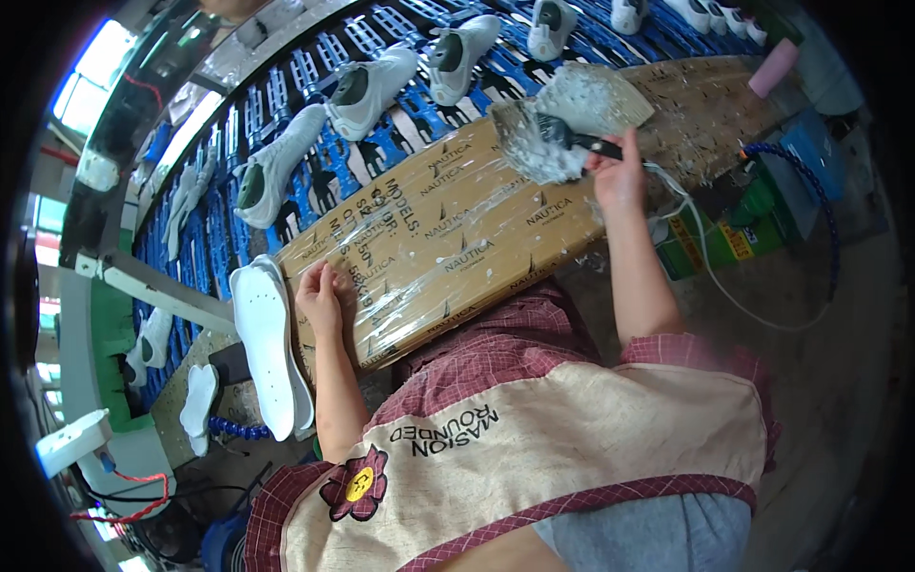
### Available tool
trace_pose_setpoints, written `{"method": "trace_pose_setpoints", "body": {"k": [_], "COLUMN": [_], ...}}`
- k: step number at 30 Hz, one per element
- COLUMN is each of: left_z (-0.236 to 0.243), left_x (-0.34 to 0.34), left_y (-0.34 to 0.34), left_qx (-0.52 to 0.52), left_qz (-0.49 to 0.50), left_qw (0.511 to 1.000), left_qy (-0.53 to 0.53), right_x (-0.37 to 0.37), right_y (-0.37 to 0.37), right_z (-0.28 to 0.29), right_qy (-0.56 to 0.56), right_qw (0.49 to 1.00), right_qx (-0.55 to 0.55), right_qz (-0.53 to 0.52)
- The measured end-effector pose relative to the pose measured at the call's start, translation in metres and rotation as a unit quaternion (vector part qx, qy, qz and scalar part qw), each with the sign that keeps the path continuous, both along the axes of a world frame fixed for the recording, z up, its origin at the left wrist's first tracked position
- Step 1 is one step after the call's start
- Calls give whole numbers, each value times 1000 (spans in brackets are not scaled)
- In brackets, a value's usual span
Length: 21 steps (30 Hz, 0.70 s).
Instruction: The person applies adhesive to the inside of shoe insoles using an applicator tool and stacks the insoles on the work table by hand.
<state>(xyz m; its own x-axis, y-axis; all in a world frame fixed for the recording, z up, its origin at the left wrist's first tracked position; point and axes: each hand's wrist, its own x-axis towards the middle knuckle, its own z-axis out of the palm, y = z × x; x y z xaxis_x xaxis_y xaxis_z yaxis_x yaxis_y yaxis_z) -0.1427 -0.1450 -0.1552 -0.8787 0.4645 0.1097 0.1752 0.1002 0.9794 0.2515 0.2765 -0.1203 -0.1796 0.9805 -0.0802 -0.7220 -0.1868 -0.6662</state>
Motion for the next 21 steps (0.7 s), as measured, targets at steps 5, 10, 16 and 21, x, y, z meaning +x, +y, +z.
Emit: {"method": "trace_pose_setpoints", "body": {"k": [5, 10, 16, 21], "left_z": [8, 2, 6, 5], "left_x": [-4, -13, -12, -13], "left_y": [-3, -20, -16, -17], "left_qx": [31, 32, 49, 27], "left_qz": [-8, -5, -9, -6], "left_qw": [999, 999, 998, 999], "left_qy": [-22, -29, -49, -19], "right_x": [38, 37, 43, 42], "right_y": [64, 53, 54, 51], "right_z": [-34, -54, -58, -56], "right_qy": [44, 86, 79, 79], "right_qw": [999, 995, 992, 991], "right_qx": [-4, 10, 39, 35], "right_qz": [7, 55, 92, 98]}}
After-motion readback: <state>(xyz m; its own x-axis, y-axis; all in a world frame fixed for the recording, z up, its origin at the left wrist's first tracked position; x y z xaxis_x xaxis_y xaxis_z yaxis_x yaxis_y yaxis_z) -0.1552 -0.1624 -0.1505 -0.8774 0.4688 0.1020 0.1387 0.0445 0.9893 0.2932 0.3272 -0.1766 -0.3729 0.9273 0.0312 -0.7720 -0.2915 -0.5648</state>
